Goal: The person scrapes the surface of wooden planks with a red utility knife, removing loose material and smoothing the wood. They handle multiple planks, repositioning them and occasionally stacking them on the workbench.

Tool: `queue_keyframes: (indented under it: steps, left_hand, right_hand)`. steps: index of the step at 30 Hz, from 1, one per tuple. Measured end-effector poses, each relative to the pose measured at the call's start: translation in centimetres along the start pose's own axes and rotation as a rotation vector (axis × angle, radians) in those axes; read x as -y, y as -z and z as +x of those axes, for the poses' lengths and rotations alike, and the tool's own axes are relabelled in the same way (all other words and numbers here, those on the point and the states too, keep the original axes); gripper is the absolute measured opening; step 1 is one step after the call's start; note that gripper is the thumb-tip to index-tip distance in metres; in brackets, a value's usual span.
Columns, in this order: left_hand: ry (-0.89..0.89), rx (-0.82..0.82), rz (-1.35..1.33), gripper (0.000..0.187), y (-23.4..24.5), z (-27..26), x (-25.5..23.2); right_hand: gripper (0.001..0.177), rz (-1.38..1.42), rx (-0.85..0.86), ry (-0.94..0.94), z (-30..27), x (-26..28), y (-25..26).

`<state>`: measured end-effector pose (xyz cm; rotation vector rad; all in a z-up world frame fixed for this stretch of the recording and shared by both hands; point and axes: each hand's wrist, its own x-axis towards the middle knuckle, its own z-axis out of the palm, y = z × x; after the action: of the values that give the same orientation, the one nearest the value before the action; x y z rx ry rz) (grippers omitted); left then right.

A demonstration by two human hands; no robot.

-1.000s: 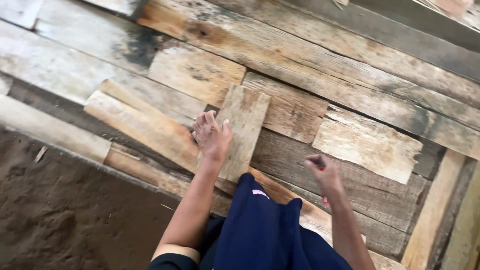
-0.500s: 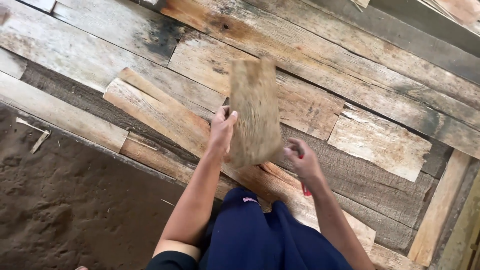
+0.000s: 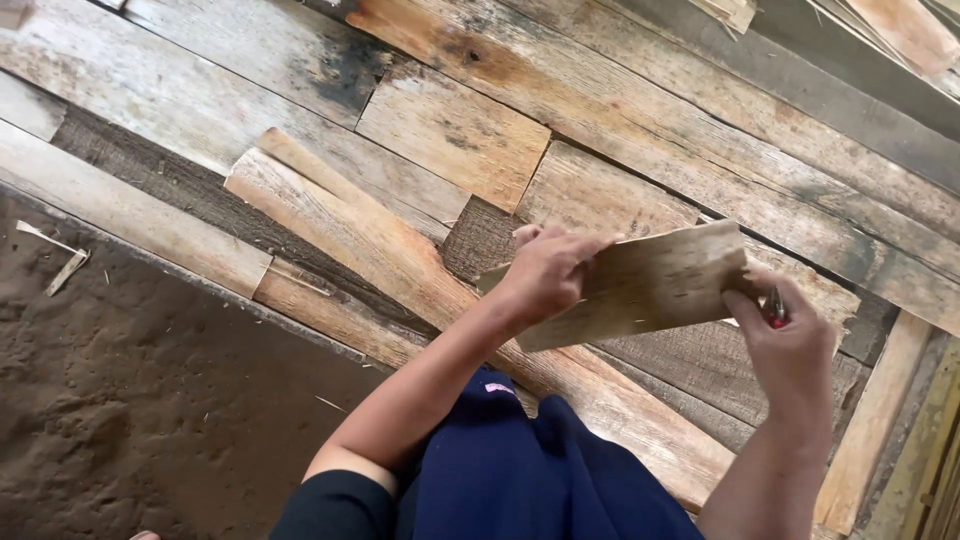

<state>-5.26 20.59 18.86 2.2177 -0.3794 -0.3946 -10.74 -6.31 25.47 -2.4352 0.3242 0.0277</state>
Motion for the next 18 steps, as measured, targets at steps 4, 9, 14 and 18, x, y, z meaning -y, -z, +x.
queue_keyframes:
  steps: [4, 9, 14, 18]
  left_hand:
    - [-0.081, -0.152, 0.051, 0.053, 0.7, -0.4, 2.3]
    - [0.279, 0.212, 0.249, 0.030, 2.0, -3.2, 7.0]
    - [0.271, 0.435, 0.351, 0.054, -1.5, -3.3, 9.8]
    - [0.156, 0.349, 0.426, 0.027, -4.2, -3.3, 13.3]
  right_hand:
    - [0.015, 0.202, 0.060, -0.105, -0.3, -2.1, 0.5]
    - [0.011, 0.760, -0.167, -0.586, 0.0, -9.4, -0.7]
    - [0.013, 0.862, -0.102, -0.739, 1.4, -12.3, -5.4]
    - [0.020, 0.891, -0.087, -0.775, 2.3, -14.1, -8.6]
